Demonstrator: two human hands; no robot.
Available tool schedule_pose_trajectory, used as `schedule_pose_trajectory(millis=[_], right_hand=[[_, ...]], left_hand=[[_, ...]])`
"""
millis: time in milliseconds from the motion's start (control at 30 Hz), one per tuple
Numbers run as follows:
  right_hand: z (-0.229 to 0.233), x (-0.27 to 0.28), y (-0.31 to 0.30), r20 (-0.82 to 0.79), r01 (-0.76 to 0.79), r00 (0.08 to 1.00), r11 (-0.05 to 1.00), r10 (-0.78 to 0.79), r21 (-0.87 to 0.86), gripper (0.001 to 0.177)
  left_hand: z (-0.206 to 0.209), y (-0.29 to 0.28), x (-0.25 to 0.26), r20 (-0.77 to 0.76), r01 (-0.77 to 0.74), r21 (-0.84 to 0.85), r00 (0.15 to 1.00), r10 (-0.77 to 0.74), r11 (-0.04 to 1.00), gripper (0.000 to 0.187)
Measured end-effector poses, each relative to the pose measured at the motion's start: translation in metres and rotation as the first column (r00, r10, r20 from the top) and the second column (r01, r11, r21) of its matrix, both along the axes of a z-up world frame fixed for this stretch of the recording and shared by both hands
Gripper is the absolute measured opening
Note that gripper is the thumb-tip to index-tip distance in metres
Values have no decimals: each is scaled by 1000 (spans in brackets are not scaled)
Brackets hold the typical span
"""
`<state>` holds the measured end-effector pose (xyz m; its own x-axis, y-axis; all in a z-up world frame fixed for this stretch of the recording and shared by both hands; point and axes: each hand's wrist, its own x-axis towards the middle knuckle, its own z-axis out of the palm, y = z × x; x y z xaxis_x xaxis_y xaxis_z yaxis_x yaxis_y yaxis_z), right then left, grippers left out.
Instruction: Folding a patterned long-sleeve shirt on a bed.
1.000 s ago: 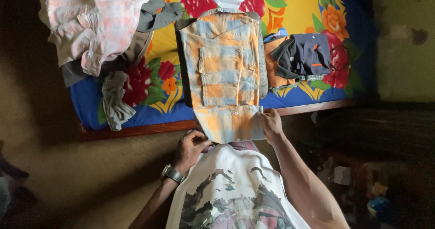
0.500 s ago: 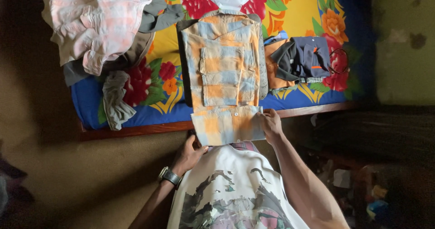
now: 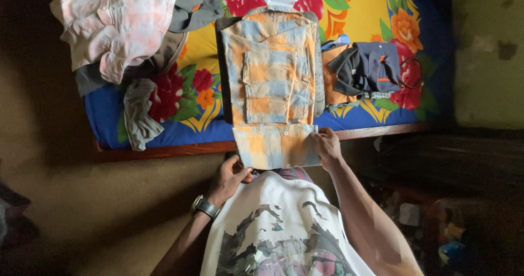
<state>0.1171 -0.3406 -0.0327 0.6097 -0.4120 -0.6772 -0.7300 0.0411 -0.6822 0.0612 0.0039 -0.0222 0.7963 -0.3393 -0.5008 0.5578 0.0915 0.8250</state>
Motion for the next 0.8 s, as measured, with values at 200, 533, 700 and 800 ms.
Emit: schedule_pose_trajectory(millis=[200, 533, 700, 800], right_hand=[[-2, -1, -1, 28, 13, 1000, 1000, -13, 9, 29], [29, 5, 13, -43, 9, 999, 1000, -10, -4, 26], [23, 4, 9, -35, 10, 999, 1000, -10, -10, 26], [24, 6, 10, -52, 32, 998, 999, -31, 7, 27]], left_hand=[[-13, 2, -8, -51, -124, -145, 992, 118, 982, 31], [32, -1, -1, -182, -304, -199, 946, 270, 932, 36], [24, 7, -3, -227, -372, -312, 923, 311, 874, 20], [7, 8, -7, -235, -359, -277, 925, 300, 891, 18]])
